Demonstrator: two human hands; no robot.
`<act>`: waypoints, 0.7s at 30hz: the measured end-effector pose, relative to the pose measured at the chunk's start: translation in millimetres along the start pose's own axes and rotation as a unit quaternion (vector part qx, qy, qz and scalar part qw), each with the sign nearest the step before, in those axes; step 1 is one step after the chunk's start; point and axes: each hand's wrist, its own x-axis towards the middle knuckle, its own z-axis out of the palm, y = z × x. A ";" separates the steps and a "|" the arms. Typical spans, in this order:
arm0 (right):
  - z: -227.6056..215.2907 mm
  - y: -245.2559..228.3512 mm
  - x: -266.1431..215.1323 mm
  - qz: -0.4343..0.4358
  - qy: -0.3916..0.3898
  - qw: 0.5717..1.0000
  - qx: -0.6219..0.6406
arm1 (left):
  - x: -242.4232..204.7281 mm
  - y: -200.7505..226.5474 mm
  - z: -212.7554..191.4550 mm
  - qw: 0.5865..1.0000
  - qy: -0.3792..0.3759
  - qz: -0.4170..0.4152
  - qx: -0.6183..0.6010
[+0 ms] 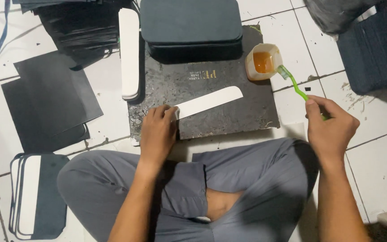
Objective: The person sits on the floor and brushes glue from a cup onto white paper strips using a toothbrush, then presses a dark fabric piece onto the glued strip, smooths it by hand, and stacks the assembled pieces with a pile of finished ones.
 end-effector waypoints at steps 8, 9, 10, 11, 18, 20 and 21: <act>24.2 -4.8 -17.4 0.019 0.040 0.974 0.221 | -0.2 -3.7 9.5 0.999 0.001 0.014 -0.033; 32.6 -3.0 -20.6 0.021 0.029 0.970 0.239 | 0.9 -3.8 10.2 0.999 0.009 0.012 -0.044; 41.4 -1.3 -23.4 0.024 0.019 0.966 0.257 | 2.8 -4.2 10.8 0.998 0.018 0.010 -0.054; 50.6 -7.8 -29.6 0.024 0.018 0.966 0.257 | 3.7 -3.4 7.2 0.998 0.018 0.008 -0.054; 100.1 -31.3 -52.7 -0.062 -0.043 0.985 0.155 | 6.6 -4.8 4.0 0.997 -0.038 -0.045 -0.051; 106.9 -34.1 -52.8 -0.079 -0.043 0.989 0.118 | 6.9 -6.0 6.7 0.997 -0.040 -0.047 -0.048; 109.4 -33.2 -51.9 -0.097 -0.033 0.991 0.089 | 7.1 -5.6 6.3 0.997 -0.039 -0.052 -0.048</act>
